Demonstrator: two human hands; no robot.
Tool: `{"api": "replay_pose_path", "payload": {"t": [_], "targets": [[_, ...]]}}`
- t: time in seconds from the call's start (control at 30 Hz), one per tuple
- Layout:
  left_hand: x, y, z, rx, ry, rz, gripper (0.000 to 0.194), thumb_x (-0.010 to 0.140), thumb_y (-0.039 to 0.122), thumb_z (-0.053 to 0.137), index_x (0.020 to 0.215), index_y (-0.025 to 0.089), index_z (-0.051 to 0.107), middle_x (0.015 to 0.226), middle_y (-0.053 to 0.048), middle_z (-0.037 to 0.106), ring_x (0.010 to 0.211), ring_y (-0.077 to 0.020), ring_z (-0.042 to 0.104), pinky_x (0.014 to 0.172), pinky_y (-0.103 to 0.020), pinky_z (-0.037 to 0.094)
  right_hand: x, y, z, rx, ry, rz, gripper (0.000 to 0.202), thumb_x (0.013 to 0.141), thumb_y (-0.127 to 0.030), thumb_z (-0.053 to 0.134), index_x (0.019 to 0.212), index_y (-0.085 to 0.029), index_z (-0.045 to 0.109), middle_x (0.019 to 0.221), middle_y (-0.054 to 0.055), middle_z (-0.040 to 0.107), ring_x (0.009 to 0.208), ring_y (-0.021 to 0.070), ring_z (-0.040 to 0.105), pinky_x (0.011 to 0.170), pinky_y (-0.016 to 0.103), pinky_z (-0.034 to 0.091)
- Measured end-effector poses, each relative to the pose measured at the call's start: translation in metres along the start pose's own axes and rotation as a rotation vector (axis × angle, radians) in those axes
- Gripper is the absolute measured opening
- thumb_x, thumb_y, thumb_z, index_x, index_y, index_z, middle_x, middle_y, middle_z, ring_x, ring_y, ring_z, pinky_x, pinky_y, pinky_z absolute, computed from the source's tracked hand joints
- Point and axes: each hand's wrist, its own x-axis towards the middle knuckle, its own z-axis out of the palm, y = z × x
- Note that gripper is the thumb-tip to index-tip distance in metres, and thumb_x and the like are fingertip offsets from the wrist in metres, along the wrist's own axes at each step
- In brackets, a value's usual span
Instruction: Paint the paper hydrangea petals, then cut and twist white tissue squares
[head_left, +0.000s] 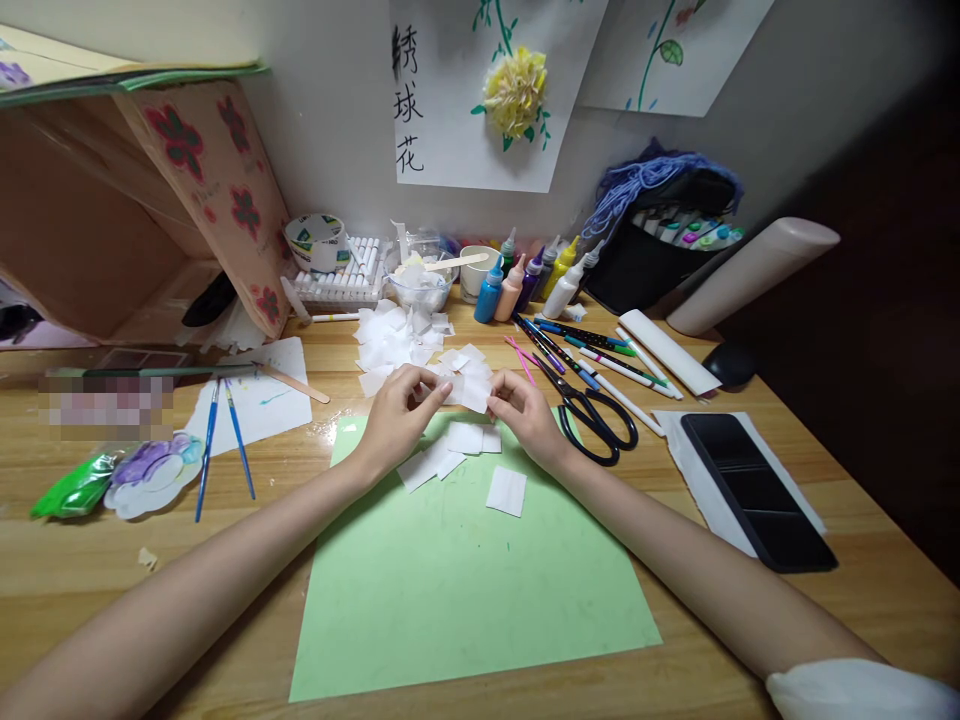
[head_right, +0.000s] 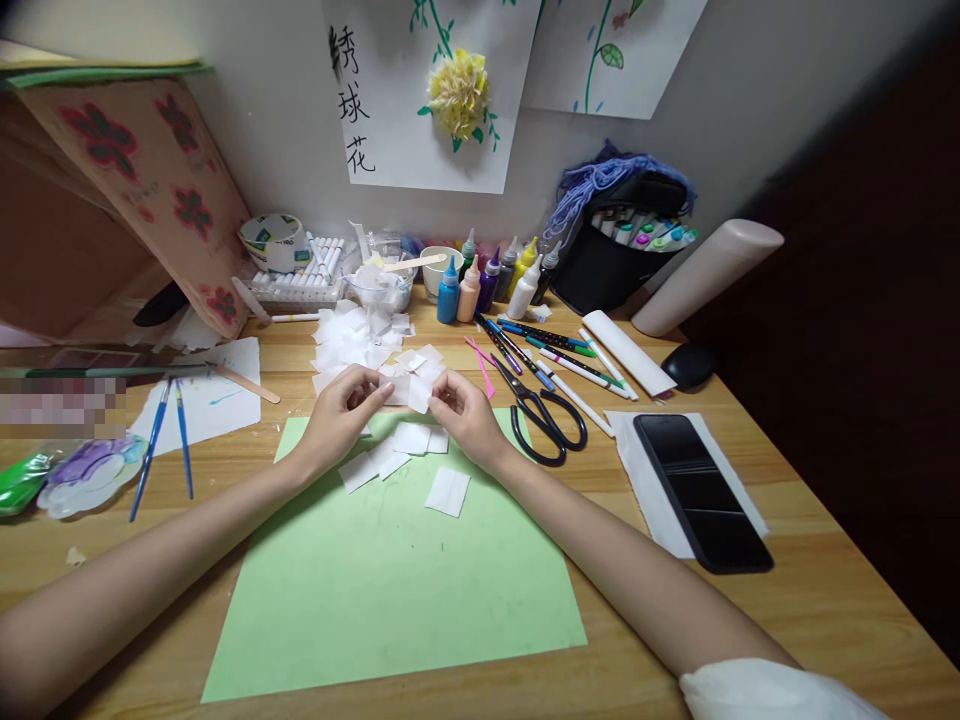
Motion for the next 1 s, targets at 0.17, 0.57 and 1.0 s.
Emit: {"api": "replay_pose_path", "payload": {"t": [0.17, 0.57, 1.0], "targets": [[0.002, -0.003, 0.001, -0.040, 0.049, -0.029, 0.023, 0.084, 0.036, 0.052, 0.069, 0.019, 0.051, 0.067, 0.002, 0.049, 0.060, -0.0116, 0.043, 0.056, -0.025, 0.034, 0.000, 0.000, 0.000, -0.007, 0.017, 0.002, 0.017, 0.075, -0.029, 0.056, 0.069, -0.021, 0.043, 0.065, -0.003, 0.043, 0.060, 0.0125, 0.043, 0.058, 0.027, 0.034], [0.007, -0.019, 0.001, -0.062, 0.206, -0.139, 0.026, 0.084, 0.040, 0.050, 0.069, 0.019, 0.053, 0.063, 0.001, 0.049, 0.062, -0.0135, 0.044, 0.057, -0.026, 0.035, 0.000, -0.002, 0.000, 0.001, 0.057, 0.009, 0.019, 0.074, -0.032, 0.057, 0.068, -0.021, 0.044, 0.064, -0.003, 0.045, 0.059, 0.0118, 0.045, 0.057, 0.026, 0.037], [-0.010, 0.007, 0.004, 0.313, -0.034, 0.388, 0.012, 0.085, 0.029, 0.054, 0.093, 0.021, 0.056, 0.094, -0.005, 0.059, 0.095, -0.0208, 0.050, 0.080, -0.035, 0.038, 0.000, 0.001, 0.001, -0.027, -0.021, 0.028, 0.016, 0.078, -0.032, 0.060, 0.073, -0.019, 0.052, 0.069, -0.002, 0.052, 0.064, 0.0117, 0.049, 0.061, 0.026, 0.039]]}}
